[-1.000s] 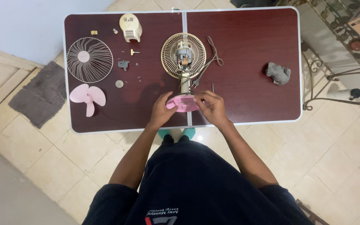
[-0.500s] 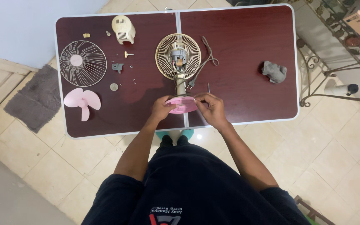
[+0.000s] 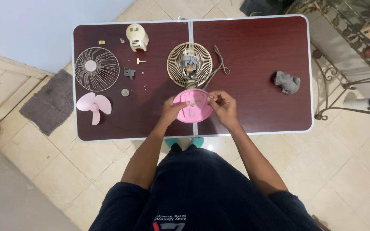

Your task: The person assembles an electric fan by attaching a pink base to the fan stand, inserting and tightening screws with a screwdriver, and aligning the base to the stand. The person handles the fan stand, base, screws, and screwdriver throughout the clip.

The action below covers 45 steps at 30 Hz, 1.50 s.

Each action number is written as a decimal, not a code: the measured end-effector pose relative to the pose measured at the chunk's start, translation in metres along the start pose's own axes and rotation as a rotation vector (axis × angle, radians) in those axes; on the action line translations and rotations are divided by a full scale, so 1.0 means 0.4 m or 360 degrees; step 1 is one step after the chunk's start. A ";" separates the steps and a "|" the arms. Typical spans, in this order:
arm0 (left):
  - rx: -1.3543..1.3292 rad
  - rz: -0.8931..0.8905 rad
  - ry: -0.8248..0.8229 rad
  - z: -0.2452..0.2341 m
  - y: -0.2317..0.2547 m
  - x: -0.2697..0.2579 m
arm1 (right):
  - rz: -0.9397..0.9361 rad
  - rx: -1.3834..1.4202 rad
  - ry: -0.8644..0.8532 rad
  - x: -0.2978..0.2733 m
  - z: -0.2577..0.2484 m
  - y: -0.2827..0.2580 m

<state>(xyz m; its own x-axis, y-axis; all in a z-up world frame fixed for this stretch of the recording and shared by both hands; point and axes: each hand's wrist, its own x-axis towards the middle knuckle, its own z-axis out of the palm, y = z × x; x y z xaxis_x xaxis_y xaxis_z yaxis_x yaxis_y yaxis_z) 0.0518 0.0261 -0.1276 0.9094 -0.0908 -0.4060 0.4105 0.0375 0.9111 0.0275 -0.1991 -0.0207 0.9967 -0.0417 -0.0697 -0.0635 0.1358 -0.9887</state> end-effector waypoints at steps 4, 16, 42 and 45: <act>-0.0122 0.0043 -0.0016 0.008 0.004 0.014 | -0.0104 -0.0139 -0.0004 0.012 0.003 -0.003; -0.0013 -0.0118 -0.0050 0.002 0.080 0.041 | -0.0088 -0.0193 0.0240 0.038 -0.012 0.043; -0.0133 -0.0111 -0.0143 0.001 0.014 0.042 | 0.0038 -0.0605 0.0004 0.105 0.131 0.114; -0.0220 -0.0008 -0.0158 -0.001 0.015 0.034 | -0.0325 -0.0886 -0.0101 0.105 0.147 0.089</act>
<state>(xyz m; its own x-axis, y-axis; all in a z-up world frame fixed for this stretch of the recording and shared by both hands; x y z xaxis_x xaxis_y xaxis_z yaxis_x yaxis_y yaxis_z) 0.0667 0.0256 -0.1277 0.8989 -0.1889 -0.3953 0.4267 0.1728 0.8877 0.0702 -0.1381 -0.0509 0.9915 0.0495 0.1204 0.1301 -0.4085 -0.9034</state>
